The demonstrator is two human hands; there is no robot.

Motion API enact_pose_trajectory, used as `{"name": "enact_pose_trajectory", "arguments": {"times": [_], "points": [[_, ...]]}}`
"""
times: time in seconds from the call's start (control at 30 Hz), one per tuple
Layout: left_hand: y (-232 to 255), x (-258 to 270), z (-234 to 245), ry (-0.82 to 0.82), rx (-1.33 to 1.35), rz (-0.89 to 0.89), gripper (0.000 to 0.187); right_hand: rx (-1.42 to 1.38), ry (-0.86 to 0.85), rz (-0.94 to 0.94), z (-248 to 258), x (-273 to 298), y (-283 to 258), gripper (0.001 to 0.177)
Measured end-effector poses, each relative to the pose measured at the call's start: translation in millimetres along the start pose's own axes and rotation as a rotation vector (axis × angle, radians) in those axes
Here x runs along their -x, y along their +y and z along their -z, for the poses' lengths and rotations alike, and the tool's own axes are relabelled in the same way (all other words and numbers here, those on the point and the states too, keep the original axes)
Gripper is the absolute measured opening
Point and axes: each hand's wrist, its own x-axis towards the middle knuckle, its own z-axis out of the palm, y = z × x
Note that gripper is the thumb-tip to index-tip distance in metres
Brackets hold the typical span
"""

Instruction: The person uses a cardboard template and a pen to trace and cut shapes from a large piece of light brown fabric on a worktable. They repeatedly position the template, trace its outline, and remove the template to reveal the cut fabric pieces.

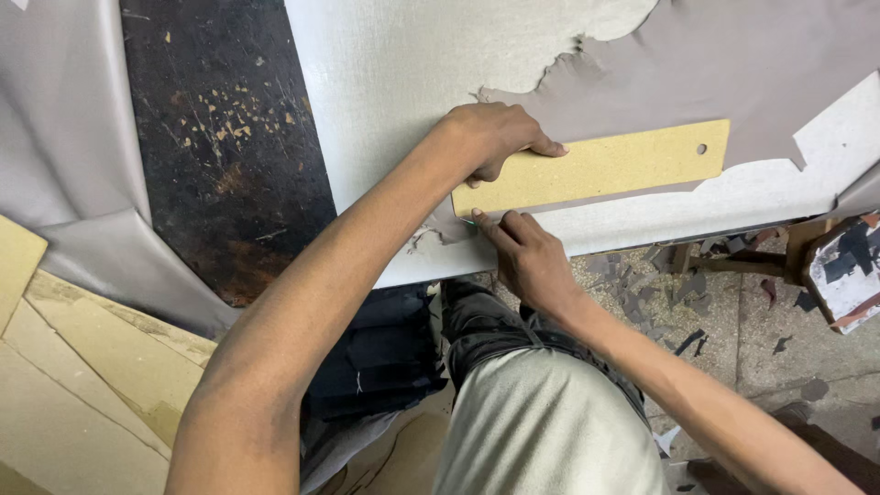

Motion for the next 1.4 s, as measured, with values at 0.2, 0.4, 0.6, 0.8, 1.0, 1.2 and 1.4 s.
{"name": "enact_pose_trajectory", "arguments": {"times": [0.2,0.4,0.6,0.8,1.0,1.2,1.4], "points": [[-3,-11,-15,0.070,-0.058,-0.038,0.120,0.018,-0.010,0.296,24,-36,9,0.058],[-9,-22,-31,0.203,-0.114,-0.099,0.109,0.092,-0.098,0.347,29,-43,7,0.053],[7,3,-16,0.109,-0.045,0.012,0.044,0.132,-0.228,0.365,38,-30,68,0.052],[35,16,-3,0.063,-0.084,0.141,0.060,0.324,-0.220,0.325,129,37,213,0.070],[74,6,-28,0.464,-0.256,0.170,0.071,0.265,-0.246,0.010,192,104,335,0.063],[103,-1,-45,0.730,0.021,0.412,0.053,-0.126,0.072,-0.086,218,100,331,0.050],[92,48,-40,1.275,0.043,0.786,0.034,-0.248,0.374,-0.171,251,12,361,0.021]]}}
